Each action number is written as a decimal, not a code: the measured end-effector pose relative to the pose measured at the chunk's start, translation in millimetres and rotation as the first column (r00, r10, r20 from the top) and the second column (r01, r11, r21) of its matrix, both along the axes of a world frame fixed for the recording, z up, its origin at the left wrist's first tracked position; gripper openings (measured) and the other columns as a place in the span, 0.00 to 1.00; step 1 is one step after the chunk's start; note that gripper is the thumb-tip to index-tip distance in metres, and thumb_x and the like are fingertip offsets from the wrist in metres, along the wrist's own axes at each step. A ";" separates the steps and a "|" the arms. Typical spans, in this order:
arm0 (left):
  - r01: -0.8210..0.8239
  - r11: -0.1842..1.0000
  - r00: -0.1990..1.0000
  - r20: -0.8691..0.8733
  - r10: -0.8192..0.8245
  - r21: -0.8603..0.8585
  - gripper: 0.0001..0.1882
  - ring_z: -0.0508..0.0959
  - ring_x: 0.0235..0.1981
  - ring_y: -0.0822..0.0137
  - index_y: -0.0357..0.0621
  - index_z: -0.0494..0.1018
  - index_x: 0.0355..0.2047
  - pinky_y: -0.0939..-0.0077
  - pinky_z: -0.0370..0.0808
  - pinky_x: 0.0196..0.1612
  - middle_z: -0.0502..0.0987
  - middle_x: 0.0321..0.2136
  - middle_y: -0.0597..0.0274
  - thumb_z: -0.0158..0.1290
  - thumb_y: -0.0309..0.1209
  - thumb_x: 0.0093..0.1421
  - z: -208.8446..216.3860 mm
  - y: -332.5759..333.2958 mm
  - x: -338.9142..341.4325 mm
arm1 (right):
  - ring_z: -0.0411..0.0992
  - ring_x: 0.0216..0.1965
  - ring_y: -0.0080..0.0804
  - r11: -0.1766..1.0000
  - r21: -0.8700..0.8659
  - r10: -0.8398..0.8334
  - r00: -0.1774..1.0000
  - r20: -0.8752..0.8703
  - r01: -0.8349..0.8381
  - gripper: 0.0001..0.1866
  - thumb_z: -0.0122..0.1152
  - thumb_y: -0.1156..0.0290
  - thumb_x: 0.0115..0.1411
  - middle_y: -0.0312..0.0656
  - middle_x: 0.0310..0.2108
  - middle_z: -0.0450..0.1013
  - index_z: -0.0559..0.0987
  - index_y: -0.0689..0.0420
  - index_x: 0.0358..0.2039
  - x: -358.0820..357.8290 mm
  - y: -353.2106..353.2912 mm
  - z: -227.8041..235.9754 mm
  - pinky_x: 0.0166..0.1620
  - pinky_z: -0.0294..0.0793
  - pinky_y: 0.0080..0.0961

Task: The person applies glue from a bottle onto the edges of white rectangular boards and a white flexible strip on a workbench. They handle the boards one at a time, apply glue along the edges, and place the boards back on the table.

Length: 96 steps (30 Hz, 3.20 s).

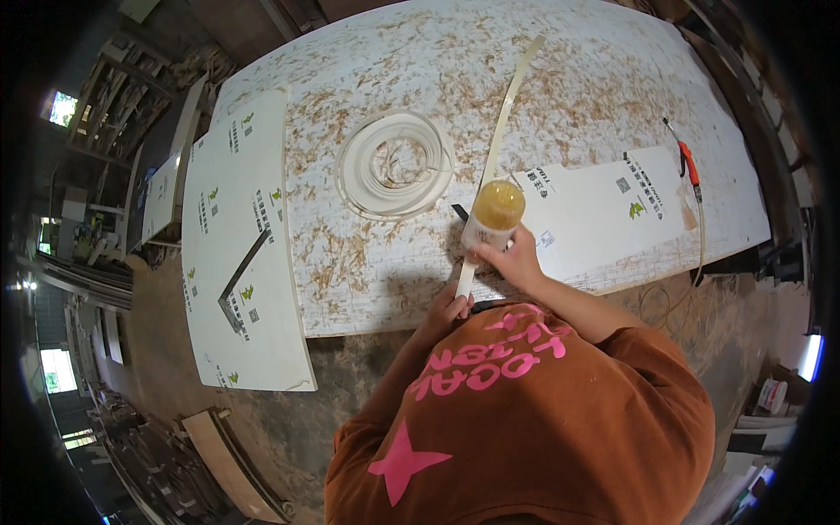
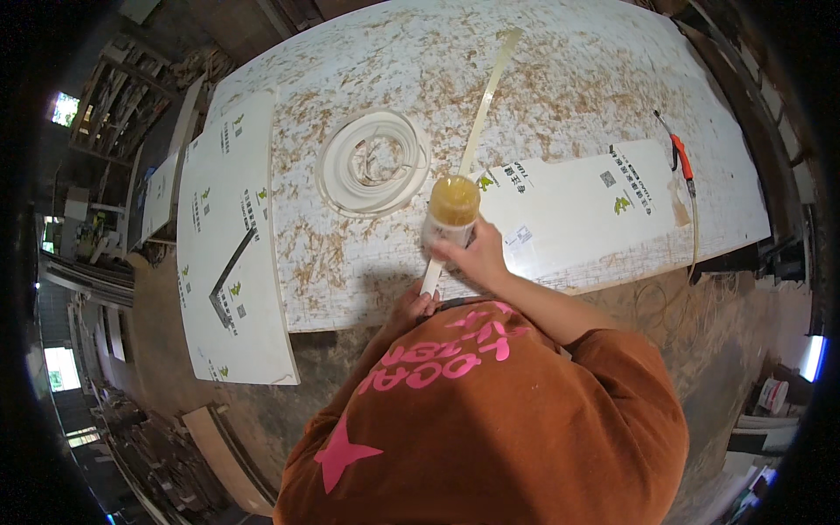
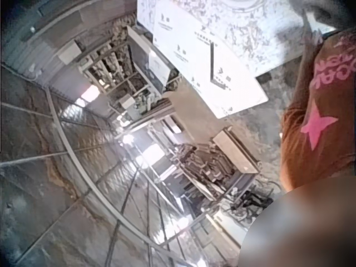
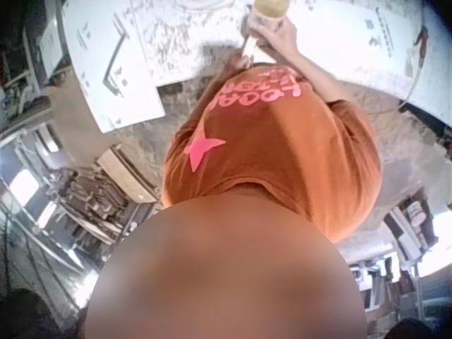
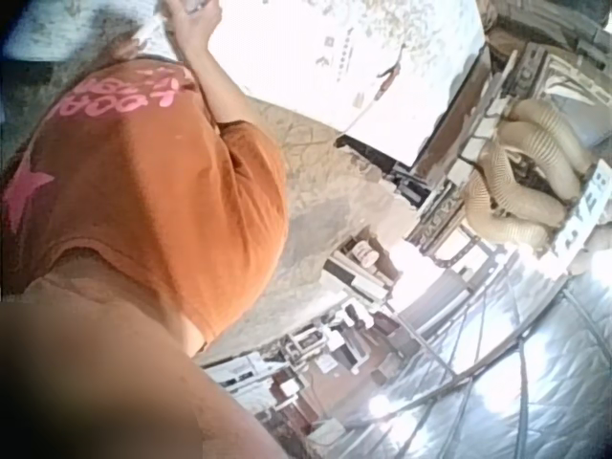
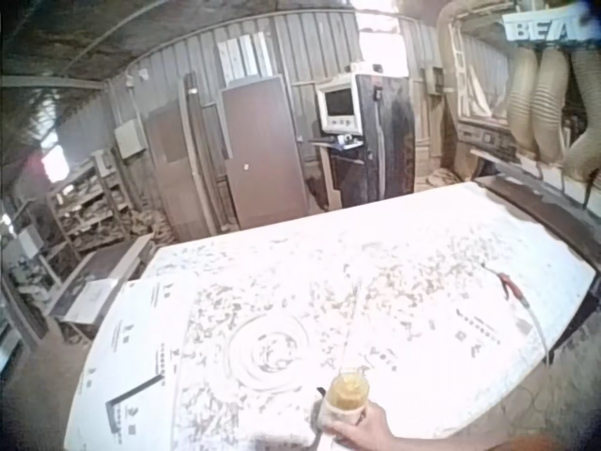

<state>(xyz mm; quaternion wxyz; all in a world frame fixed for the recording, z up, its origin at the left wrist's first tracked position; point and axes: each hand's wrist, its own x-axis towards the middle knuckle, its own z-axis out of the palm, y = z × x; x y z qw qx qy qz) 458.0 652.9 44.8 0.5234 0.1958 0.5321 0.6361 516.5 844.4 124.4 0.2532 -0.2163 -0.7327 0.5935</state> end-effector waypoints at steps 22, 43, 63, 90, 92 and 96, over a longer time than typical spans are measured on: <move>-0.060 0.963 0.993 -0.116 0.030 -0.261 0.13 0.67 0.21 0.83 0.39 0.73 0.46 0.87 0.64 0.26 0.74 0.26 0.71 0.47 0.30 0.64 27.5 4.0 -5.4 | 0.78 0.39 0.35 0.982 0.126 0.139 0.990 0.003 -0.138 0.23 0.72 0.61 0.44 0.47 0.36 0.79 0.78 0.61 0.38 -3.6 -0.2 14.8 0.44 0.75 0.29; -0.050 0.976 0.931 -0.365 -0.032 -0.213 0.11 0.67 0.22 0.81 0.38 0.75 0.42 0.84 0.66 0.27 0.75 0.26 0.70 0.47 0.29 0.63 35.6 11.0 -1.7 | 0.77 0.41 0.35 1.000 0.007 0.013 0.999 0.030 -0.013 0.30 0.71 0.60 0.45 0.47 0.39 0.78 0.74 0.61 0.46 8.1 13.6 -9.1 0.45 0.74 0.30; -0.054 0.990 0.911 -0.413 -0.004 -0.128 0.10 0.68 0.22 0.81 0.40 0.76 0.39 0.84 0.68 0.27 0.76 0.23 0.69 0.48 0.31 0.63 42.9 235.0 16.1 | 0.71 0.41 0.25 0.638 -0.526 -0.691 0.720 -0.066 0.563 0.21 0.63 0.67 0.57 0.37 0.42 0.73 0.71 0.61 0.49 194.4 237.9 -26.4 0.44 0.71 0.23; -0.831 0.468 0.310 -0.949 -0.060 -0.301 0.28 0.73 0.48 0.49 0.44 0.69 0.52 0.57 0.70 0.50 0.73 0.47 0.47 0.57 0.42 0.52 -56.6 281.8 -46.2 | 0.75 0.36 0.29 0.560 -0.668 -0.659 0.752 -0.002 0.489 0.20 0.59 0.59 0.60 0.40 0.35 0.75 0.71 0.60 0.47 325.0 450.6 -108.4 0.37 0.75 0.26; -0.839 0.385 0.409 -0.913 -0.020 -0.384 0.27 0.76 0.44 0.50 0.45 0.71 0.49 0.60 0.72 0.47 0.77 0.41 0.50 0.55 0.45 0.52 -67.8 257.2 -50.2 | 0.74 0.33 0.27 0.572 -0.674 -0.610 0.792 0.030 0.467 0.19 0.60 0.60 0.60 0.38 0.33 0.74 0.71 0.59 0.46 312.8 465.0 -111.7 0.33 0.75 0.26; -0.779 0.434 0.544 -0.832 0.110 -0.452 0.25 0.79 0.38 0.54 0.42 0.74 0.44 0.64 0.74 0.42 0.79 0.34 0.53 0.52 0.48 0.52 -88.1 238.2 -63.8 | 0.72 0.33 0.25 0.611 -0.654 -0.545 0.836 0.062 0.447 0.18 0.60 0.69 0.59 0.36 0.36 0.73 0.69 0.59 0.48 291.1 482.8 -118.0 0.32 0.73 0.23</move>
